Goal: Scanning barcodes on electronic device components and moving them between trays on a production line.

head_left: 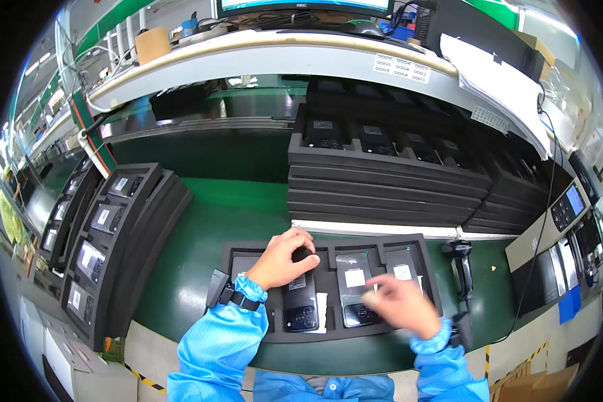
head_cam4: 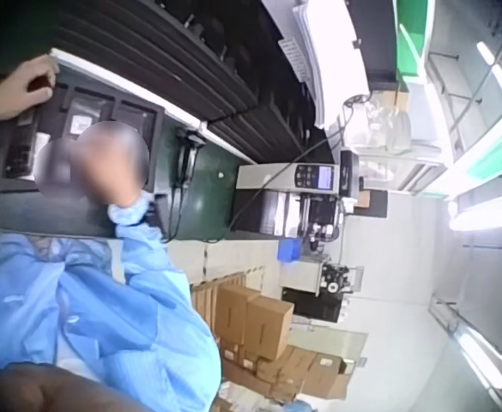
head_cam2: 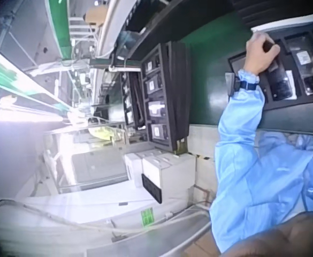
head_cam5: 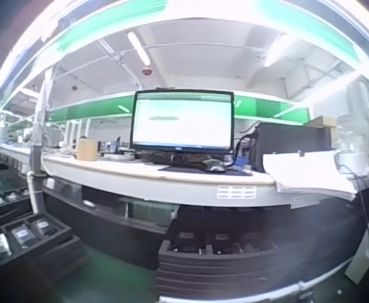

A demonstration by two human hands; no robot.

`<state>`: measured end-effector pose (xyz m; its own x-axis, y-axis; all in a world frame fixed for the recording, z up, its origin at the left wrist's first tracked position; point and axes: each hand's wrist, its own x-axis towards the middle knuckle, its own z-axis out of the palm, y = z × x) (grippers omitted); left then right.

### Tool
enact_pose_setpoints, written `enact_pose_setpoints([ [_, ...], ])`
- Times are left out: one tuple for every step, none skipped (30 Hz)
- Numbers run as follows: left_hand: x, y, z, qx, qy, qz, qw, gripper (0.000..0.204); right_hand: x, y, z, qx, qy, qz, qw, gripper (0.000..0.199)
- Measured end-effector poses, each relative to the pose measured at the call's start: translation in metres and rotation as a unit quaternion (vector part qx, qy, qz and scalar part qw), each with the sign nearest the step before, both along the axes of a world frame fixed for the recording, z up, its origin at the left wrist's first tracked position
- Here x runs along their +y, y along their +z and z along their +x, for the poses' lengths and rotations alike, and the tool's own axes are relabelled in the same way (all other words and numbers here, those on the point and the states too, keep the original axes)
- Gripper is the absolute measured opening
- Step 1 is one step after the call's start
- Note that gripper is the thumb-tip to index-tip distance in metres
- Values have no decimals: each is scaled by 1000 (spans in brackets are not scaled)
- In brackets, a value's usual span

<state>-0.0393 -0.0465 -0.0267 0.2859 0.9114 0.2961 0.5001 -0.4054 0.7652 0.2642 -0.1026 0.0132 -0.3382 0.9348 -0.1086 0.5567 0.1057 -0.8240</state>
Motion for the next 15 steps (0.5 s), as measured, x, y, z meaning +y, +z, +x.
enact_pose_setpoints([
  [-2, 1, 2, -6, 3, -1, 1000, 26, 6, 1, 26, 5, -72, 58, 996, 35],
  [-4, 2, 4, 53, 14, 21, 998, 29, 12, -3, 49, 25, -177, 103, 979, 36],
  [-7, 3, 5, 117, 25, 43, 992, 33, 13, -5, 76, 14, -241, 180, 953, 36],
  [-6, 5, 4, 113, 12, 29, 993, 40, 14, -11, 101, -22, -318, 235, 918, 42],
  [-6, 6, 3, 105, 18, 27, 994, 40, 9, -19, 124, -114, -373, 304, 869, 52],
  [-6, 7, 2, 87, 19, 11, 996, 38, 6, -31, 143, -116, -434, 310, 838, 62],
  [-6, 8, 0, 69, 22, -4, 997, 38, 6, -40, 161, -127, -457, 309, 824, 67],
  [-5, 8, -2, 66, 32, -4, 997, 38, 6, -52, 174, -118, -460, 302, 827, 68],
  [-4, 8, -3, 47, 29, -9, 998, 37, 7, -61, 185, -107, -483, 266, 827, 70],
  [-5, 8, -5, 29, 26, -13, 999, 37, 9, -66, 193, -104, -468, 282, 831, 70],
  [-7, 7, -8, 29, 34, -12, 999, 37, 12, -69, 198, -60, -452, 210, 865, 69],
  [-7, 8, -12, 38, 46, 19, 998, 37, 15, -69, 201, -6, -422, 131, 897, 68],
  [-6, 9, -17, 59, 62, 52, 995, 37, 20, -65, 200, -10, -424, 141, 895, 68],
  [-7, 10, -24, 52, 68, 59, 995, 37, 25, -58, 196, -27, -411, 145, 900, 66],
  [-8, 12, -34, 18, 96, 50, 994, 36, 32, -50, 189, -45, -409, 140, 900, 63],
])
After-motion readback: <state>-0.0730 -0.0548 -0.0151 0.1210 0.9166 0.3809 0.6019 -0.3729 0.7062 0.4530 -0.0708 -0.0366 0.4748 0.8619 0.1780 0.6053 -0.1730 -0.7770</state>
